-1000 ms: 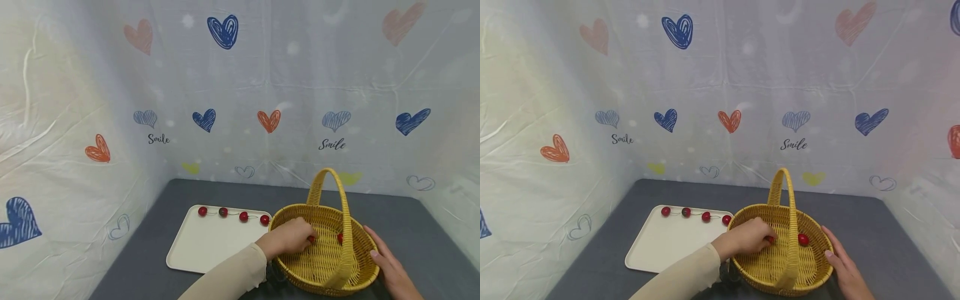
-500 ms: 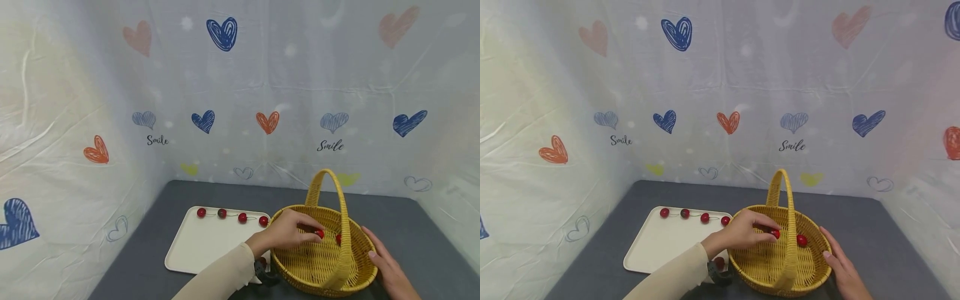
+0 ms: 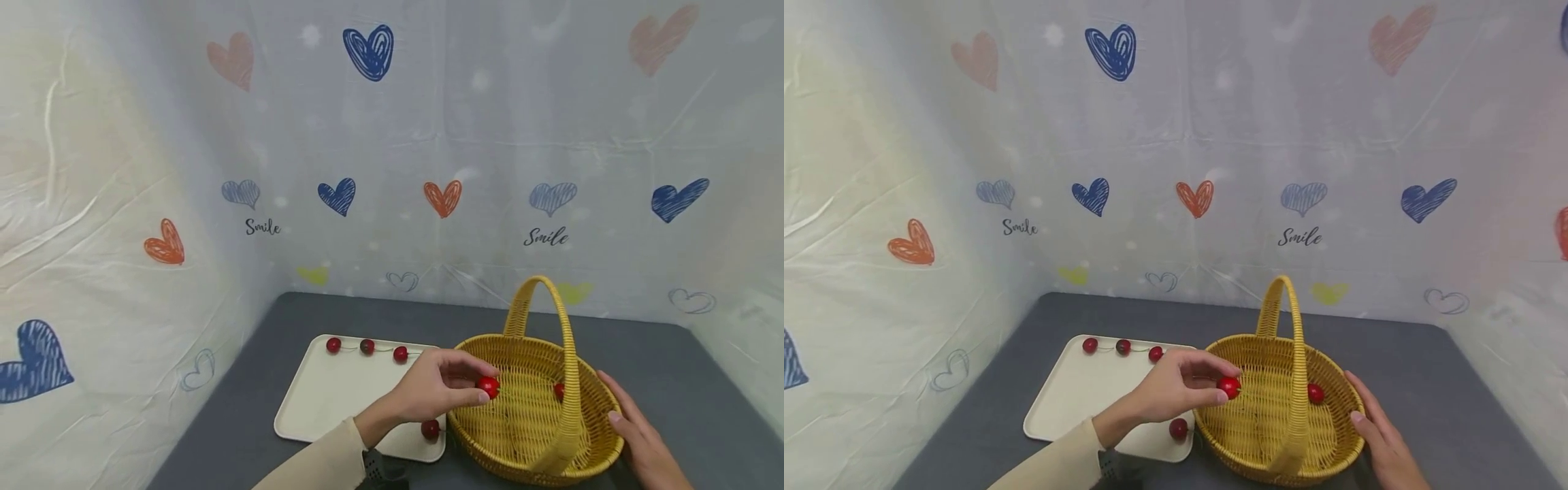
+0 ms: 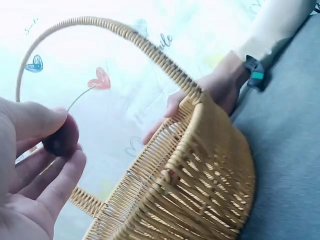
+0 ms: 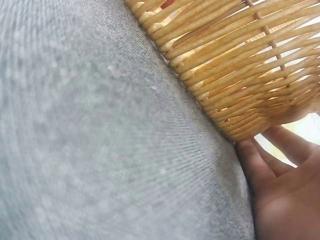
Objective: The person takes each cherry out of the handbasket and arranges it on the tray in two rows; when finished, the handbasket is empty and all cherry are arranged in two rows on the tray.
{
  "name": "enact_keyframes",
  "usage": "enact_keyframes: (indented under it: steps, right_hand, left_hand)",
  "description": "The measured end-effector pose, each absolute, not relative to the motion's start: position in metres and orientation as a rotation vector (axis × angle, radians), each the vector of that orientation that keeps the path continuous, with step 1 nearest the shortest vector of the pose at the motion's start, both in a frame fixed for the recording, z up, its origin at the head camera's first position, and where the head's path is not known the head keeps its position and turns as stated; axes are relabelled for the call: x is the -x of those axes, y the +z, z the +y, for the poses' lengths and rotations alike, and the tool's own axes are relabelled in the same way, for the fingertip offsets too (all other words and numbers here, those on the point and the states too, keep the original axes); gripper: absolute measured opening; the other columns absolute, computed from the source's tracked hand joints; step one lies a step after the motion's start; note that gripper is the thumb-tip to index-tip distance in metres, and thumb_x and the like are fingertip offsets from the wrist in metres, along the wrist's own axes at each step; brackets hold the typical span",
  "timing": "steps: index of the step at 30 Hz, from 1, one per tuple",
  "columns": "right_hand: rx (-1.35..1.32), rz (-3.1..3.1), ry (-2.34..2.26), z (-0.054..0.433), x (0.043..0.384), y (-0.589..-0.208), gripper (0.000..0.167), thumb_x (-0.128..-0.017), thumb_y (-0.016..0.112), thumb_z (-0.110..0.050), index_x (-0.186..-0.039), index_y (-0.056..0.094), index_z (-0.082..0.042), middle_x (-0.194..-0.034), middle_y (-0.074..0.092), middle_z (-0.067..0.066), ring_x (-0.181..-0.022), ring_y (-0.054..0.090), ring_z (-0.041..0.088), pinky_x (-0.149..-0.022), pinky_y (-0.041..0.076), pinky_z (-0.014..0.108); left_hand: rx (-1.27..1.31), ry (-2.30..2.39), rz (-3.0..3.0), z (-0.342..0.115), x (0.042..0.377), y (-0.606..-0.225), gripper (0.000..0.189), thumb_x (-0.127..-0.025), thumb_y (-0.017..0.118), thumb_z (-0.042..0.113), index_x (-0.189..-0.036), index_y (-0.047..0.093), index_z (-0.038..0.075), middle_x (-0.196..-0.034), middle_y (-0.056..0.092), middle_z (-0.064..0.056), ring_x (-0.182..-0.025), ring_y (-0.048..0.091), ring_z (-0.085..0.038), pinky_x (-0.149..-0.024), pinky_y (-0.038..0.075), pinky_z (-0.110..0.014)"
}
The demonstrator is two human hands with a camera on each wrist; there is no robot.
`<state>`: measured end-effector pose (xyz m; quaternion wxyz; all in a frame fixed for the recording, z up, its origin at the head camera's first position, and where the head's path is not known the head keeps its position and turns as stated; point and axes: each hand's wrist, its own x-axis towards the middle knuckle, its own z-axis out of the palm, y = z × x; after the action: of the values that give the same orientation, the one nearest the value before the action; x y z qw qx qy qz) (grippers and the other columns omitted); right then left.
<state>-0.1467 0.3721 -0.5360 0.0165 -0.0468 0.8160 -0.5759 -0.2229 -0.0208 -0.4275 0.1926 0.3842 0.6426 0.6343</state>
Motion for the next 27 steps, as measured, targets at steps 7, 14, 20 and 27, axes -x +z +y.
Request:
enact_keyframes:
  steps: [7, 14, 20, 27]
  right_hand:
    - [0.155, 2.567, -1.754, 0.375, 0.147, -0.537, 0.062, -0.123, 0.025, -0.029, -0.178, -0.002, -0.03, -0.165, 0.011, -0.026, -0.119, 0.032, -0.036, -0.087, 0.051, 0.014]
    - [0.139, 2.562, -1.756, 0.372, 0.147, -0.534, 0.062, -0.123, 0.026, -0.03, -0.178, -0.002, -0.025, -0.166, 0.012, -0.022, -0.118, 0.033, -0.036, -0.088, 0.051, 0.013]
    - [0.142, 2.553, -1.756, 0.375, 0.147, -0.536, 0.063, -0.123, 0.026, -0.03, -0.178, -0.003, -0.025, -0.165, 0.013, -0.022, -0.119, 0.033, -0.035, -0.088, 0.051, 0.013]
    - [0.155, 2.433, -1.837, 0.377, 0.15, -0.541, 0.063, -0.123, 0.026, -0.032, -0.178, -0.006, -0.03, -0.171, 0.009, -0.012, -0.121, 0.037, -0.032, -0.087, 0.055, 0.016]
  left_hand:
    - [-0.986, 1.877, 1.82, -0.058, 0.208, -0.432, 0.033, -0.099, 0.079, 0.005, -0.131, 0.076, -0.001, -0.132, 0.076, -0.015, -0.115, 0.078, -0.011, -0.1, 0.064, -0.035]
    - [-0.87, 1.887, 1.971, -0.104, 0.202, -0.444, 0.029, -0.095, 0.085, 0.006, -0.124, 0.079, 0.001, -0.127, 0.077, -0.019, -0.112, 0.079, -0.016, -0.098, 0.065, -0.034]
    - [-0.69, 1.854, 2.077, -0.134, 0.199, -0.456, 0.032, -0.09, 0.091, 0.007, -0.12, 0.081, 0.004, -0.12, 0.079, -0.015, -0.108, 0.08, -0.019, -0.094, 0.066, -0.033]
    - [-0.616, 1.826, 2.155, -0.153, 0.2, -0.475, 0.03, -0.089, 0.091, 0.005, -0.117, 0.081, 0.002, -0.115, 0.079, -0.016, -0.103, 0.082, -0.021, -0.09, 0.067, -0.031]
